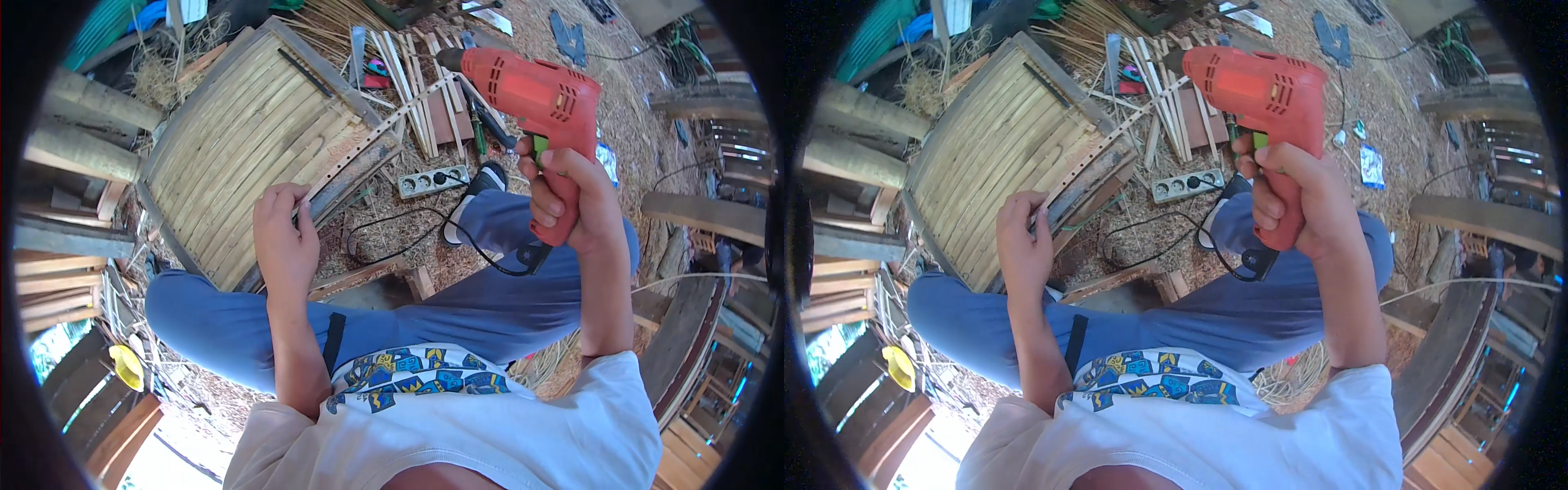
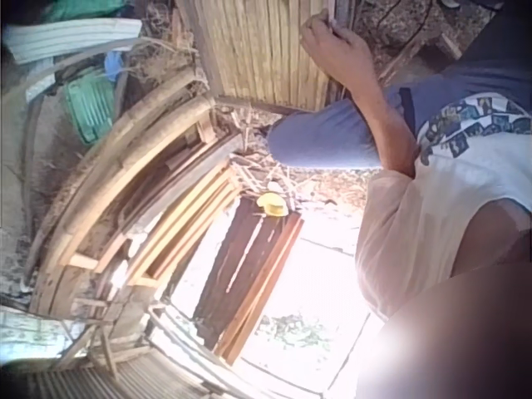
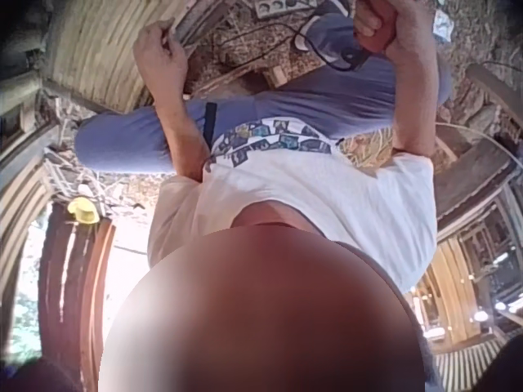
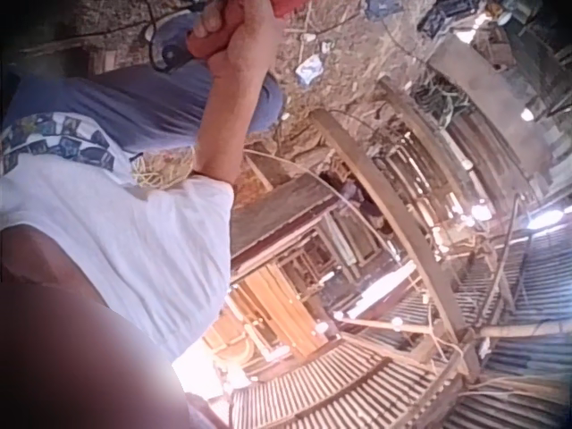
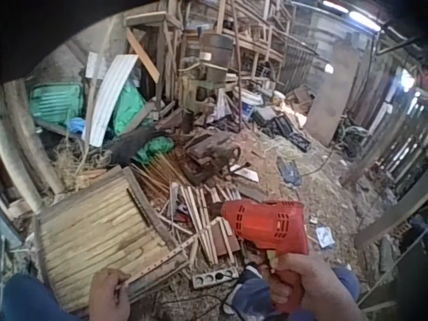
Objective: The person holds a red drill and creates holes in a long bamboo strip. The person positions the drill bit against the bamboo and presses the trigger to drill through the material.
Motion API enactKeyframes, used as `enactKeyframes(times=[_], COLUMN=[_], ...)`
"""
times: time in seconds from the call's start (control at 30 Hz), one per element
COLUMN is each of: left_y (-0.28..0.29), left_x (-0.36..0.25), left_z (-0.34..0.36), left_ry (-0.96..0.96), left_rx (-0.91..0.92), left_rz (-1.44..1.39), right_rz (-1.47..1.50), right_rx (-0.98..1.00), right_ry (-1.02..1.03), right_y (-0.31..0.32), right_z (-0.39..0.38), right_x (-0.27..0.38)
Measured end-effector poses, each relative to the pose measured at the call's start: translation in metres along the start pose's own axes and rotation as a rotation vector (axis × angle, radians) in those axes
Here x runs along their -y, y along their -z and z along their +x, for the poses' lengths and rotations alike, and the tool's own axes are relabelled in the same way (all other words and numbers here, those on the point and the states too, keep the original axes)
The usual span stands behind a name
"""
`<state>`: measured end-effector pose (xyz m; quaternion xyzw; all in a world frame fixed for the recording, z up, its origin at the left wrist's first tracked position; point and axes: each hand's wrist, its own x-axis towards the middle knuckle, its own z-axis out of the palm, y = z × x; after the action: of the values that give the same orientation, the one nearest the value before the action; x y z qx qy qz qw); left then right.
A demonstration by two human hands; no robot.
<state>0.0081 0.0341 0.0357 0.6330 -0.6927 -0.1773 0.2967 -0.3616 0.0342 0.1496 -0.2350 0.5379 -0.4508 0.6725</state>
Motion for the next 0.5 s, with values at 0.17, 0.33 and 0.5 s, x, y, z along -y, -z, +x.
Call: enactKeyframes(times=[0.17, 0.33, 0.5], left_y=[-0.001, -0.003, -0.010], left_x=[-0.001, 0.003, 0.007], left_z=[-0.002, -0.004, -0.002], left_ry=[0.051, 0.123, 0.163], left_rx=[-0.036, -0.070, -0.062], left_rz=[-0.003, -0.078, -0.185], right_rz=[0.010, -0.018, -0.016], right_rx=[0.027, 0.035, 0.052], right_ry=[-0.001, 0.011, 0.005], right_y=[-0.005, -0.008, -0.007], right_z=[-0.006, -0.011, -0.018], right_x=[-0.001, -0.002, -0.004])
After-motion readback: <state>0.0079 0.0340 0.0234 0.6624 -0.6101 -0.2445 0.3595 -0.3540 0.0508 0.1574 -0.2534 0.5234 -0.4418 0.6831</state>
